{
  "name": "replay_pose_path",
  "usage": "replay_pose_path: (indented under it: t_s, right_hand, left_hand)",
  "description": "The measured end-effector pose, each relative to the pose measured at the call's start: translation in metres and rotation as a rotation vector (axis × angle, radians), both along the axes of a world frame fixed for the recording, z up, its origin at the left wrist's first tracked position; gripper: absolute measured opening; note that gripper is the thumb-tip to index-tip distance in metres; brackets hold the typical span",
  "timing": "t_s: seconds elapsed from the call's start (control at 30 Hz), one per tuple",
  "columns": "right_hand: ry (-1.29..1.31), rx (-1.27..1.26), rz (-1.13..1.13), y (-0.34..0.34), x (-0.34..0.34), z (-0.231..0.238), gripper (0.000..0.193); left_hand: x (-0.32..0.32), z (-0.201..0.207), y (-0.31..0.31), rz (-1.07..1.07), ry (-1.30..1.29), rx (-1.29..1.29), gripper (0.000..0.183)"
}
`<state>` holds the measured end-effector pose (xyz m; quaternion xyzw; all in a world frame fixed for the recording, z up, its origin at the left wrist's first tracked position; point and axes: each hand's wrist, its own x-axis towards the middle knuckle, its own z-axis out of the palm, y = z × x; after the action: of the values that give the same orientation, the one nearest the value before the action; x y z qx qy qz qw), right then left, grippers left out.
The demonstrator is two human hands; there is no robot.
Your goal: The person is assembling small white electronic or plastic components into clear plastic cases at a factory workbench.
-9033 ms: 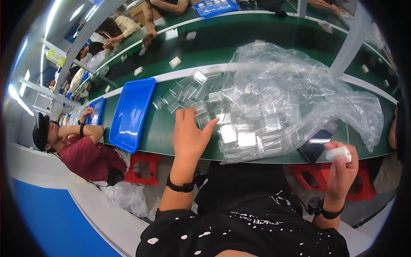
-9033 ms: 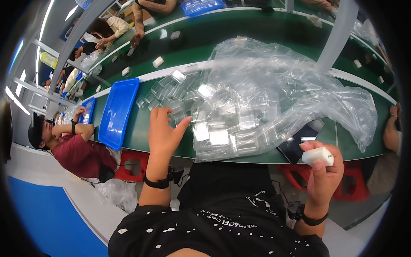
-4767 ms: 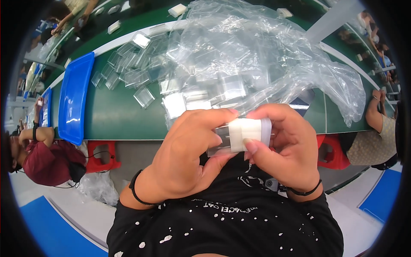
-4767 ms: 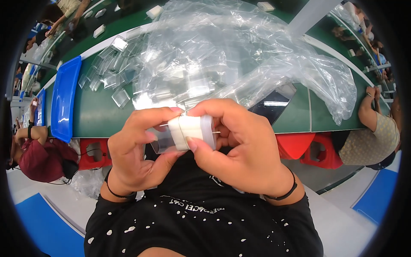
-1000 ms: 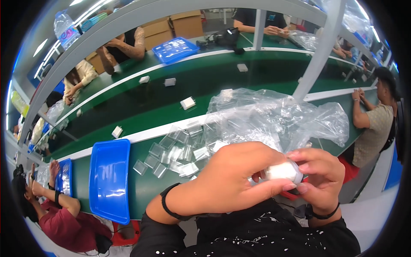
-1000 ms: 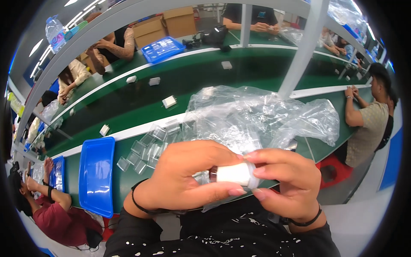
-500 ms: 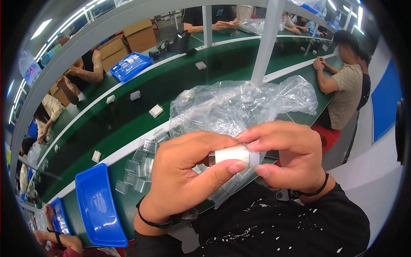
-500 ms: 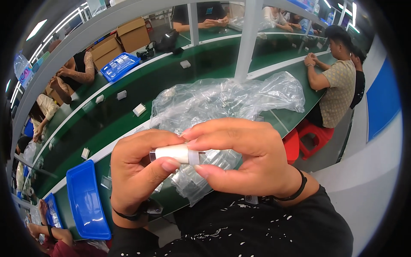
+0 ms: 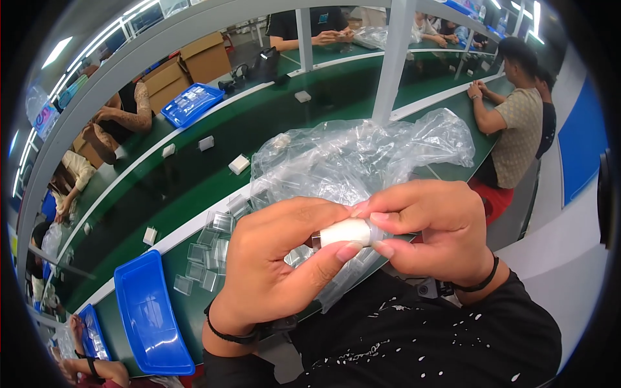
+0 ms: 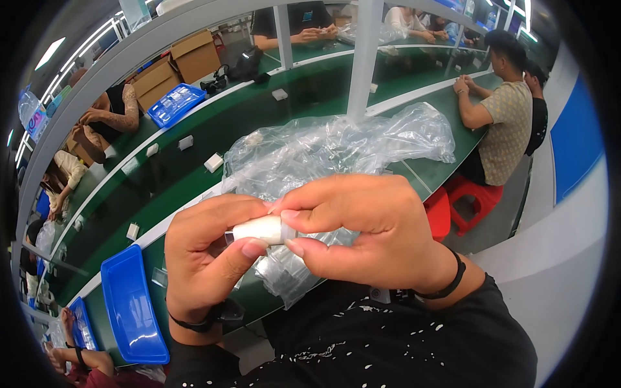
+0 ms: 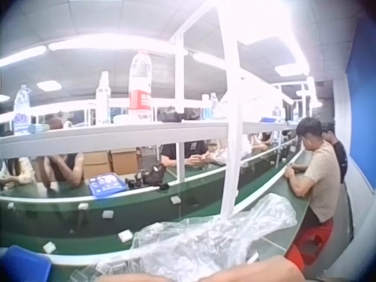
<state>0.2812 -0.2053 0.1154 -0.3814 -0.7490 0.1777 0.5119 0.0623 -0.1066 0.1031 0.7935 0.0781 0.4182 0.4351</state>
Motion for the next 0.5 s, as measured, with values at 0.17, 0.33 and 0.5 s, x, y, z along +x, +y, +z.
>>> replay_pose_path:
  t_s: [0.17,0.33,0.5]
  right_hand:
    - [-0.036,0.020,0.001,-0.002,-0.002,0.006,0.018]
    - [-0.121,0.002,-0.022,-0.003,-0.003,0.014,0.013]
    - [-0.172,-0.005,-0.040,-0.001,-0.001,0.013,0.014]
  left_hand:
    - [-0.002,0.000,0.000,-0.008,0.000,-0.014,0.022]
    - [0.000,-0.002,0.001,0.011,0.010,-0.022,0.023]
    - [0.002,-0.007,0.000,0.070,-0.022,0.036,0.028]
